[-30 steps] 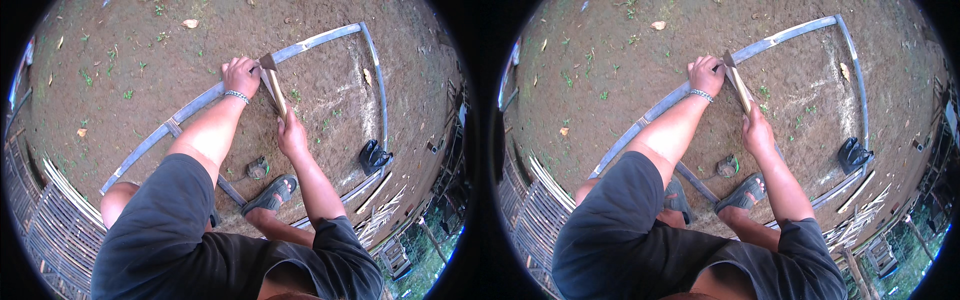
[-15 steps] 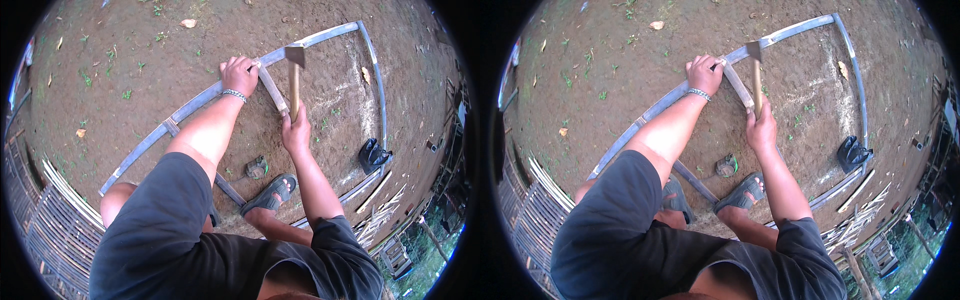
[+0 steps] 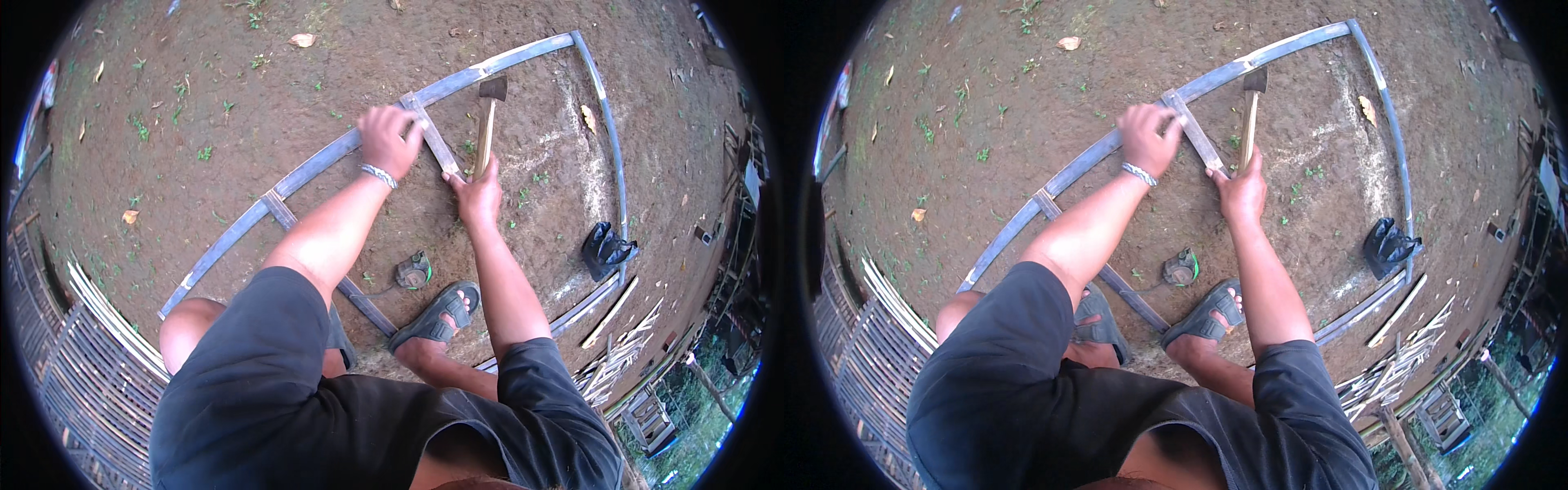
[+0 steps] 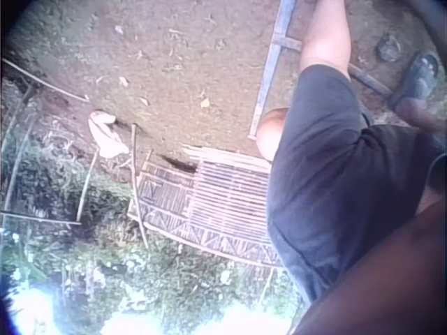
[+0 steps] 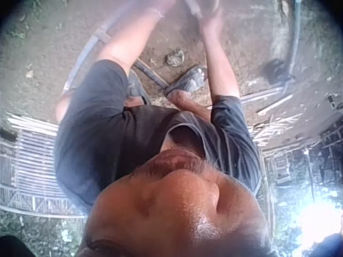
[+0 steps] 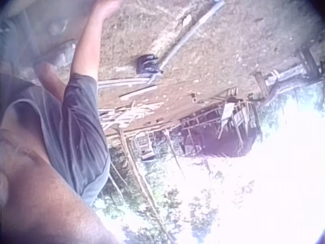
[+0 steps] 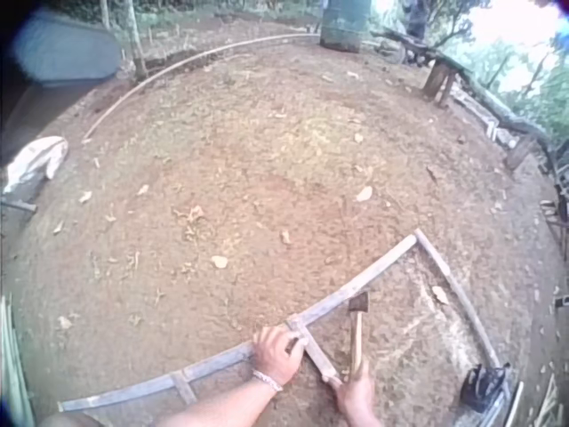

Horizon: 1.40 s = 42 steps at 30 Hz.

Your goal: The person assembles a rectangular bamboo frame on the ground. They measure the bamboo strips with a tape measure, position them into a grid, and secure the joints using a small axe to drive wooden pegs into the intersections.

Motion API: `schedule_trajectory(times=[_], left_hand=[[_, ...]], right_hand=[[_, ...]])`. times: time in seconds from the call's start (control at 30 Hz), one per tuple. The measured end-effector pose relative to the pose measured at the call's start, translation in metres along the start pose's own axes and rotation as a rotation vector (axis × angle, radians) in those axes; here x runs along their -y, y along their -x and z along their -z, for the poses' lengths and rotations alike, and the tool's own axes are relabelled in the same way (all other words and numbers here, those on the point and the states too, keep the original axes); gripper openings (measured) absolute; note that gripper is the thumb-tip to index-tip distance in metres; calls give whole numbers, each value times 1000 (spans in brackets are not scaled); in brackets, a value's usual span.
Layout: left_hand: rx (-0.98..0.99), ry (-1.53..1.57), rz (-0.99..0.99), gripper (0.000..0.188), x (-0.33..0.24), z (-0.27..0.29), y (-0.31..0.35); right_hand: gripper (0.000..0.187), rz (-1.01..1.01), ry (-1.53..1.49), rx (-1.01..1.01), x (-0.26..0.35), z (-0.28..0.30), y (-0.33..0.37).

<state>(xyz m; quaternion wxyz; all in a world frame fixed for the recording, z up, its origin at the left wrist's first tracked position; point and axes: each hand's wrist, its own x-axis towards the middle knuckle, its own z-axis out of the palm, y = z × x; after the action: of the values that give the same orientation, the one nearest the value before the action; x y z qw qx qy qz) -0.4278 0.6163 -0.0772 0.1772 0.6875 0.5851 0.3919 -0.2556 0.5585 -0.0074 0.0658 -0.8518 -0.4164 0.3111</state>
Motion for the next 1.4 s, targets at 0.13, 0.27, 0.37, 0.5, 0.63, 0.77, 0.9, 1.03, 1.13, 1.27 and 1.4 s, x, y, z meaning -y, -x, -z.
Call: schedule_trajectory(times=[0.13, 0.27, 0.37, 0.5, 0.63, 0.77, 0.9, 1.03, 1.13, 1.27, 1.4], left_hand=[[241, 234, -266, 14, -37, -19, 3], [529, 133, -174, 24, -40, -38, -9], [426, 72, -221, 24, -41, -48, -1], [524, -65, -290, 20, -42, -48, -1], [608, -157, -302, 19, -43, -48, -1], [543, -88, -320, 16, -43, -47, -4], [576, -87, -278, 14, -47, -46, -9], [494, -61, -299, 17, -36, -57, 2], [684, -157, -278, 20, -46, -47, -10], [608, -79, -251, 18, -40, -52, -2], [512, -66, -296, 15, -39, -54, 1]], right_hand=[[94, 7, -32, -49, -14, -11, -7], [91, 40, -50, -71, -11, -10, -1], [91, 61, -102, -46, -17, -6, -1], [69, 260, -234, 23, -51, 12, -2], [47, 568, -153, 157, -60, 44, -18], [44, 738, 48, 286, -27, 60, -43], [44, 811, 134, 297, -18, 59, -65], [44, 904, 160, 276, -25, 60, -76], [44, 907, 244, 280, -25, 62, -84], [44, 1087, 36, 167, -19, 63, -82], [44, 1009, 203, 263, -16, 63, -85]])
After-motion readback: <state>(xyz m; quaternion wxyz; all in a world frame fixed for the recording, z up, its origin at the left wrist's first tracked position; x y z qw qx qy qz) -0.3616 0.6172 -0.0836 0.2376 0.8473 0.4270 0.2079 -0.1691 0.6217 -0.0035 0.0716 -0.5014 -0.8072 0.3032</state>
